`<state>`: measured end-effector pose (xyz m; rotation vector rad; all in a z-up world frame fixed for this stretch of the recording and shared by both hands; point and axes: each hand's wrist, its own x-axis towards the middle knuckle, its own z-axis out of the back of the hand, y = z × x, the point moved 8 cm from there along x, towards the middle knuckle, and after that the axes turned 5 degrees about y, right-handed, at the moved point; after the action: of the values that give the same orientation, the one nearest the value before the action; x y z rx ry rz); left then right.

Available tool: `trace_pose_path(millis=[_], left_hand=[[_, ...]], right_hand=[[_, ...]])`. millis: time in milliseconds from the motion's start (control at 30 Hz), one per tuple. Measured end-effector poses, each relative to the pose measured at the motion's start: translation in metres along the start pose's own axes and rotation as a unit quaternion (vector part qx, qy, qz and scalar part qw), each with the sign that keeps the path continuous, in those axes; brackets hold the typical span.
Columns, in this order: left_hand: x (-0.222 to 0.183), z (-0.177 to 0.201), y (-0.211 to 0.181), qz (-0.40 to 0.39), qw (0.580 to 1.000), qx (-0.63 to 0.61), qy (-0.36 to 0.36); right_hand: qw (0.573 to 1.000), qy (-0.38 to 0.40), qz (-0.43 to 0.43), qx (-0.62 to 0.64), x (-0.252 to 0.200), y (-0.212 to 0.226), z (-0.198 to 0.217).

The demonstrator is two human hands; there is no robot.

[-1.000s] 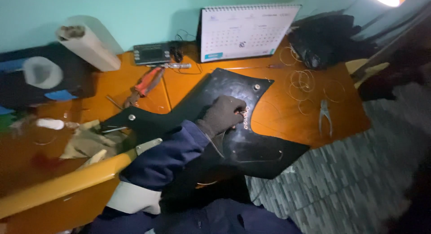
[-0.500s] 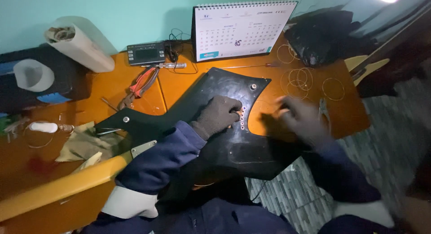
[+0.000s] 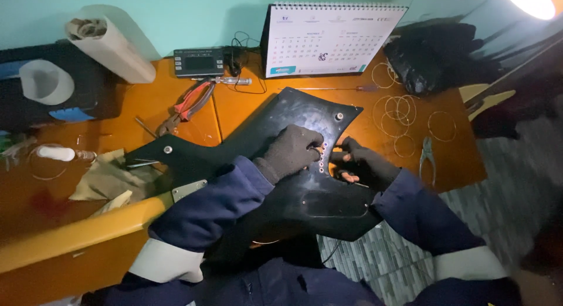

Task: Threading and pulling new guitar strings through the bridge of an electric guitar body.

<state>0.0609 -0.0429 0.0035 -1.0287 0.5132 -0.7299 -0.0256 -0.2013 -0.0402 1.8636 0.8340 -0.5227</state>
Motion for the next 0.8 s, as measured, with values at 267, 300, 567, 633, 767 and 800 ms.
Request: trace_pose_path(millis=[267, 300, 567, 633, 767, 800], left_hand=[[-0.002, 0.005, -0.010, -0.002, 0.999, -0.038, -0.024], [-0.001, 0.003, -0.011, -0.008, 0.999, -0.037, -0.029], [0.001, 0.003, -0.016, 0.039, 0.998, -0.039, -0.007], [0.001, -0.001, -0.017, 0.057, 0.998, -0.024, 0.021], [0.003, 0.000, -0.028, 0.048, 0.998, -0.008, 0.026], [0.001, 0.003, -0.032, 0.056, 0.998, -0.023, 0.025]], right_hand=[[0.960, -0.046, 0.170, -0.219, -0.021, 0.034, 0.001], [0.864, -0.116, 0.190, -0.452, -0.028, 0.046, 0.018], [0.733, -0.306, 0.249, -0.554, -0.140, 0.025, 0.119], [0.702, -0.342, 0.253, -0.571, -0.155, 0.032, 0.091], [0.572, -0.200, 0.414, -0.679, -0.162, 0.050, 0.020], [0.498, -0.132, 0.478, -0.711, -0.165, 0.049, -0.003]])
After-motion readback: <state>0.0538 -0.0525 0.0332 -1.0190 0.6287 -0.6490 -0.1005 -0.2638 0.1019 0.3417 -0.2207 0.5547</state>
